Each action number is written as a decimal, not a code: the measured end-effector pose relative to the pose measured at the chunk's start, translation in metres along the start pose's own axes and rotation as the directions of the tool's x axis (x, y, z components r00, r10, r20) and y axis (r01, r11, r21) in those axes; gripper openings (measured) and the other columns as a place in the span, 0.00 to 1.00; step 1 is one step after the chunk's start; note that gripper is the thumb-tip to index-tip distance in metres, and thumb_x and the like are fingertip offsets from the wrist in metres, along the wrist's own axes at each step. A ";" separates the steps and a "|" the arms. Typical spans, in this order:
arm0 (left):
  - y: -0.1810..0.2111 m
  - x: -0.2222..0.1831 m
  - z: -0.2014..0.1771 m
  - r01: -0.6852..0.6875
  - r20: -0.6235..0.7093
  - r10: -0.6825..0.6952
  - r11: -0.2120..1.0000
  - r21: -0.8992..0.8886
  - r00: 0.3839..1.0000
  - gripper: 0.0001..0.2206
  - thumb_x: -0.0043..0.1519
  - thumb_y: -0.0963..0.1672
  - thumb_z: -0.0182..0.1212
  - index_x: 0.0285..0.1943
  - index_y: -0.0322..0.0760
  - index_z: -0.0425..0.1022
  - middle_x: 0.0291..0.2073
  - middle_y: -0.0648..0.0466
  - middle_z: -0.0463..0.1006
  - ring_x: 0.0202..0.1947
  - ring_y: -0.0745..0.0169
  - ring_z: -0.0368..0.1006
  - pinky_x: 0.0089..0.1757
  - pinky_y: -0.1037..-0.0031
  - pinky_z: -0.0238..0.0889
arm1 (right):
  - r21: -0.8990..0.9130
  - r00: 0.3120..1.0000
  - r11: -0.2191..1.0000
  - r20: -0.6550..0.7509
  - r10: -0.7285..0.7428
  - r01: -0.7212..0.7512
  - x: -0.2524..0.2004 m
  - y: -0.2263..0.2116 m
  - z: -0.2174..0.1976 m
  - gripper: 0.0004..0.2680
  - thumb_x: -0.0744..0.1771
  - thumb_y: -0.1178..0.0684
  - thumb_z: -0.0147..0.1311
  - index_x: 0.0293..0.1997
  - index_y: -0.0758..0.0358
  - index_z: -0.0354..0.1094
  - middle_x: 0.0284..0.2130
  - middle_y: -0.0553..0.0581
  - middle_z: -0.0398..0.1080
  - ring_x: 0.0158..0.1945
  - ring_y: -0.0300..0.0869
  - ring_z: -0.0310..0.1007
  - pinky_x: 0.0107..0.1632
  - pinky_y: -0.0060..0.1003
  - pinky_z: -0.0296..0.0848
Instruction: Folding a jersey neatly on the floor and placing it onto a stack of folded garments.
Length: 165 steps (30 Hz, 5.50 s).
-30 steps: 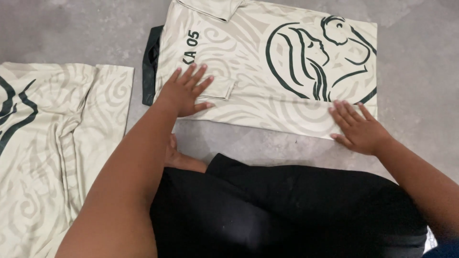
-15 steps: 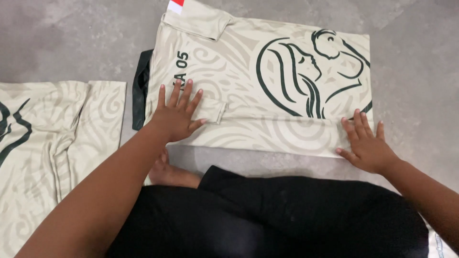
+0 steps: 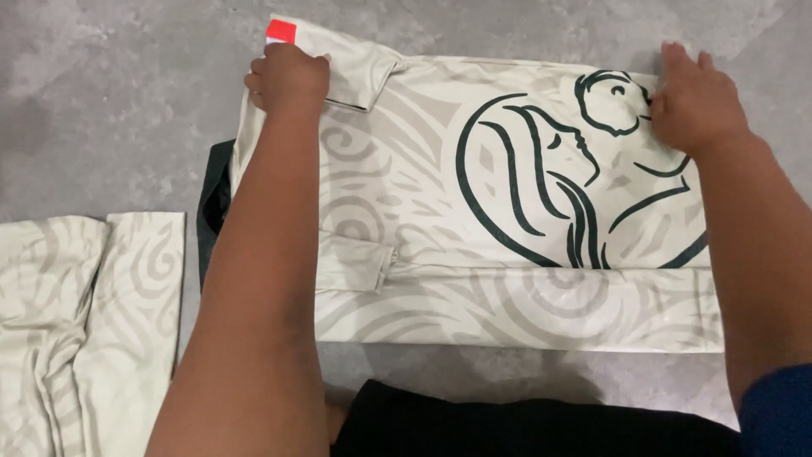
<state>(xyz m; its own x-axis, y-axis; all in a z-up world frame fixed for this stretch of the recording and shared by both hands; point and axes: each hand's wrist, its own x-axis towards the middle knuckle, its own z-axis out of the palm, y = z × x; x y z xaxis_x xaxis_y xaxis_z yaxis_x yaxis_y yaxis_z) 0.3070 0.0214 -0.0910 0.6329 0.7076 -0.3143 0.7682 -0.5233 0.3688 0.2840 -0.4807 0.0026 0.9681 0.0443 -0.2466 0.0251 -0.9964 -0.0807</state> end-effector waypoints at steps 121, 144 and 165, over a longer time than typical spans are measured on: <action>-0.158 -0.227 -0.110 -0.861 0.647 0.616 0.105 0.498 0.450 0.16 0.68 0.50 0.56 0.65 0.59 0.73 0.50 0.61 0.79 0.40 0.46 0.85 0.45 0.56 0.79 | 0.632 0.823 0.726 -0.238 0.516 -0.272 -0.025 0.162 0.143 0.12 0.65 0.40 0.67 0.43 0.55 0.77 0.33 0.53 0.78 0.46 0.53 0.80 0.47 0.50 0.79; -0.164 -0.208 -0.100 -0.901 0.677 0.619 0.125 0.415 0.398 0.12 0.67 0.51 0.55 0.52 0.44 0.71 0.46 0.56 0.73 0.36 0.46 0.79 0.26 0.52 0.68 | 0.727 0.540 0.619 -0.407 0.737 -0.297 0.015 0.236 0.170 0.13 0.63 0.56 0.43 0.48 0.49 0.73 0.44 0.63 0.75 0.49 0.58 0.75 0.53 0.47 0.72; -0.177 -0.206 -0.101 -0.908 0.534 0.769 0.141 0.394 0.351 0.22 0.65 0.51 0.63 0.66 0.48 0.66 0.56 0.51 0.77 0.54 0.42 0.78 0.47 0.50 0.75 | 0.180 0.828 0.809 -0.152 -0.539 0.559 -0.226 -0.261 0.109 0.10 0.72 0.44 0.53 0.60 0.45 0.68 0.55 0.55 0.65 0.60 0.56 0.72 0.54 0.50 0.78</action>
<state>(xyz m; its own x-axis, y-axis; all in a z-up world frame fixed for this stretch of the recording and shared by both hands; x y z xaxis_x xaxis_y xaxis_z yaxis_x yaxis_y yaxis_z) 0.0307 0.0164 -0.0037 0.8648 -0.4073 -0.2937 -0.4281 -0.9037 -0.0073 0.0319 -0.2228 -0.0258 0.8264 0.5629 -0.0140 0.5169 -0.7683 -0.3774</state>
